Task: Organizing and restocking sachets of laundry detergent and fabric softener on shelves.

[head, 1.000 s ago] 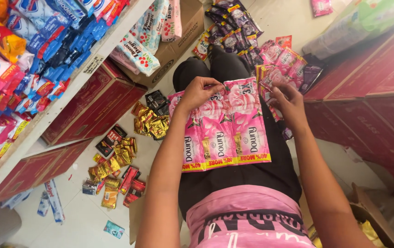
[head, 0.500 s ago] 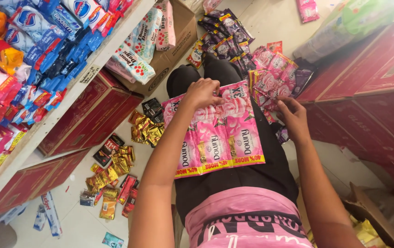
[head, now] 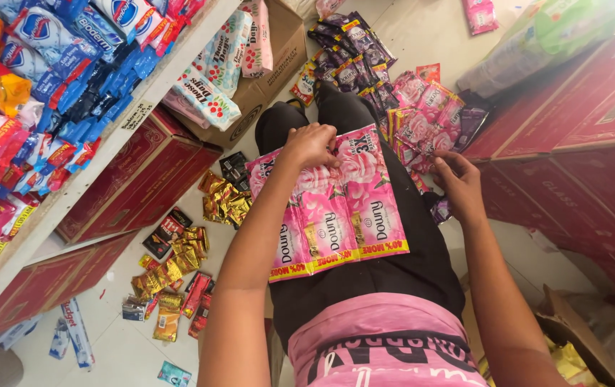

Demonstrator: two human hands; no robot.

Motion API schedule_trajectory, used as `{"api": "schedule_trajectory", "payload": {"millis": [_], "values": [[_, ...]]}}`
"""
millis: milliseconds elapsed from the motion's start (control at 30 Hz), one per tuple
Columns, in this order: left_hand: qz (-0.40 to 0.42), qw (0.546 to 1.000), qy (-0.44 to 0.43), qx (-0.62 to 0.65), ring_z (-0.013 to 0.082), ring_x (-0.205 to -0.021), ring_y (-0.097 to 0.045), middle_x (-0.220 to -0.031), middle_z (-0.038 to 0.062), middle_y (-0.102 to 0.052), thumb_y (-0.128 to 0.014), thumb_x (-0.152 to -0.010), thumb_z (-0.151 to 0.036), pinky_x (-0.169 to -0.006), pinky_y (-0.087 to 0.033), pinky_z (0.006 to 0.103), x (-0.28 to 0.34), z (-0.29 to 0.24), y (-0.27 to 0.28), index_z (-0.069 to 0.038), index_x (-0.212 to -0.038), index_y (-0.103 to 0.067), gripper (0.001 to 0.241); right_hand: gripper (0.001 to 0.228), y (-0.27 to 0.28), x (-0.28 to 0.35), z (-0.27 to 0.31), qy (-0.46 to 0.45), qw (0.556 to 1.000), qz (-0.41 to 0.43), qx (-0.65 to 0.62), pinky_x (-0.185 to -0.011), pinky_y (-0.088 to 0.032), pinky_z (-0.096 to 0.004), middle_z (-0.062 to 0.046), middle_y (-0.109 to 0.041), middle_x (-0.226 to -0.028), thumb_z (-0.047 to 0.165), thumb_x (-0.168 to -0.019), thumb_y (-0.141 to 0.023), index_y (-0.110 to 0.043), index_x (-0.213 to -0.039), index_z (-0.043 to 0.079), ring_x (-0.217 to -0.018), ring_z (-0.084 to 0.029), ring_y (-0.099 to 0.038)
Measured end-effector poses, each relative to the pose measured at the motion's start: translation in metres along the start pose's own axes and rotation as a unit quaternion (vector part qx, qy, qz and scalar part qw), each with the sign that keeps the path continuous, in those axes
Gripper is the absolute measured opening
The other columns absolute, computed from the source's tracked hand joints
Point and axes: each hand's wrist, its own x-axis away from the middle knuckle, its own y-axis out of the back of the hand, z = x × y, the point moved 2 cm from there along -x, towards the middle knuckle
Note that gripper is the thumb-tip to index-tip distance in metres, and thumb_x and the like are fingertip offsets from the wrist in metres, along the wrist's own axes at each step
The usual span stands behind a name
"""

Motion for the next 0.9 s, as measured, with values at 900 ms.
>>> {"api": "schedule_trajectory", "payload": {"millis": [900], "values": [[-0.06, 0.88, -0.13, 0.453, 0.0022, -0.081, -0.063, -0.081, -0.002, -0.072, -0.085, -0.08, -0.006, -0.073, -0.049, 0.0249, 0.055, 0.005, 0.03, -0.008, -0.104, -0.054, 0.039, 0.061, -0.112, 0.013, 0.074, 0.122, 0.965, 0.226, -0.057, -0.119, -0.042, -0.035, -0.016, -0.053, -0.152, 0.006, -0.098, -0.068, -0.04, -0.152, -0.005, -0.143, -0.023, -0.051]]}}
